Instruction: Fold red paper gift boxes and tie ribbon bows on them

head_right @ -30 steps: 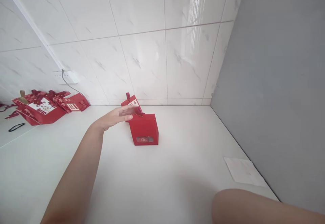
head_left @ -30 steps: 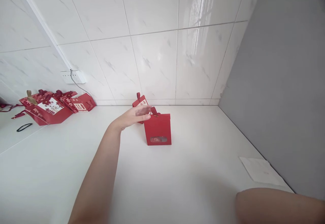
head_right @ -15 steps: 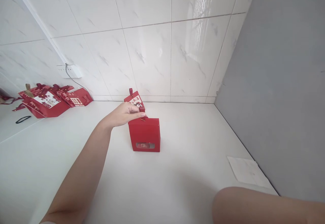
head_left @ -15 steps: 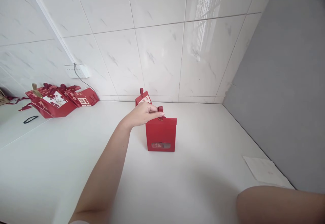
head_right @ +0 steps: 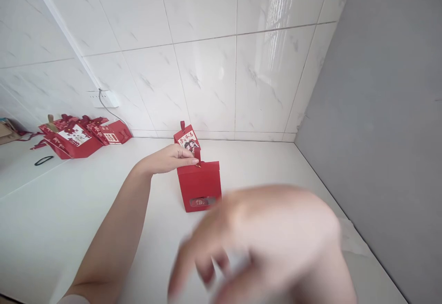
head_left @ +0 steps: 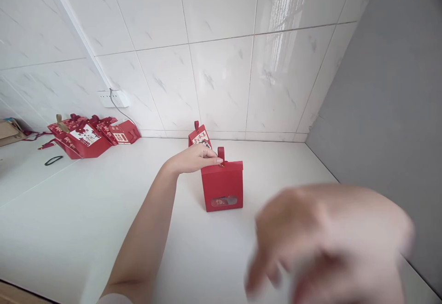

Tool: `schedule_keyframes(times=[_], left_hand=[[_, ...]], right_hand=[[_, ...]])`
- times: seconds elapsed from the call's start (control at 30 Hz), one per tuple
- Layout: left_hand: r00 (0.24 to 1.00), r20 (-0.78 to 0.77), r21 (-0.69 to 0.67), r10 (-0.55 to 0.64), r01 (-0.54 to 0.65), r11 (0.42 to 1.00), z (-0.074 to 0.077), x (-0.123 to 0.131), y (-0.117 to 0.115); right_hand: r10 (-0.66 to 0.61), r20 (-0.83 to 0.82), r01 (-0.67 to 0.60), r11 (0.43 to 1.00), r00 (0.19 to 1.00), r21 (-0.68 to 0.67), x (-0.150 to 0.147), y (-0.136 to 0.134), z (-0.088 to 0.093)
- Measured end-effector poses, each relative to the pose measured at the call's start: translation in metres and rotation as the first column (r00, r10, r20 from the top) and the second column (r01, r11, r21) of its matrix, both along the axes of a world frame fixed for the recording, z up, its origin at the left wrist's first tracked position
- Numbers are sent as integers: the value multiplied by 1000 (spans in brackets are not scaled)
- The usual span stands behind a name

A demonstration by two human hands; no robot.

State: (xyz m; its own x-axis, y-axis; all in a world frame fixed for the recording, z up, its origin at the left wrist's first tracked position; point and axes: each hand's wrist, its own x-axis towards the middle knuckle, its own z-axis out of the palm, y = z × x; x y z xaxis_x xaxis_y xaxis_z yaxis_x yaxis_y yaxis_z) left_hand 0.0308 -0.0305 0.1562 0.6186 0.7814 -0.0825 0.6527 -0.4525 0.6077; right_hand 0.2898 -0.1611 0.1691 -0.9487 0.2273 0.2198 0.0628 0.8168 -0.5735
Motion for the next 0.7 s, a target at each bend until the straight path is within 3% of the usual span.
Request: schedule_keyframes(times=[0.03,0.07,0.13,0.2,0.3,0.4,0.53,0.7], left_hand=[[1000,9,1,-20,20,1000,0,1,-1],[999,19,0,-39,39,999,0,3,-2],[998,33,-7,-56,57,998,1,5,-3],[998,35,-17,-44,45,999,1,6,-4],[1000,21,-37,-13,14,999,0,7,-5],[1000,24,-45,9,-8,999,-1,7,-4],[1000,30,-42,-4,6,999,-3,7,0],[999,43,-26,-33,34,999,-7,8,6]], right_hand=[[-67,-57,64,997,996,-39,-7,17,6],[-226,-140,219,974,964,-63,-13,34,9],[-547,-244,543,835,801,-88,-25,64,4],[-685,-201,683,725,701,-91,-33,86,-9],[-699,-106,677,713,707,-181,-40,105,-29],[-723,-120,670,680,680,-297,-44,113,-39],[-671,-159,599,726,724,-338,-44,120,-40],[-670,-229,584,735,706,-346,-42,122,-40]])
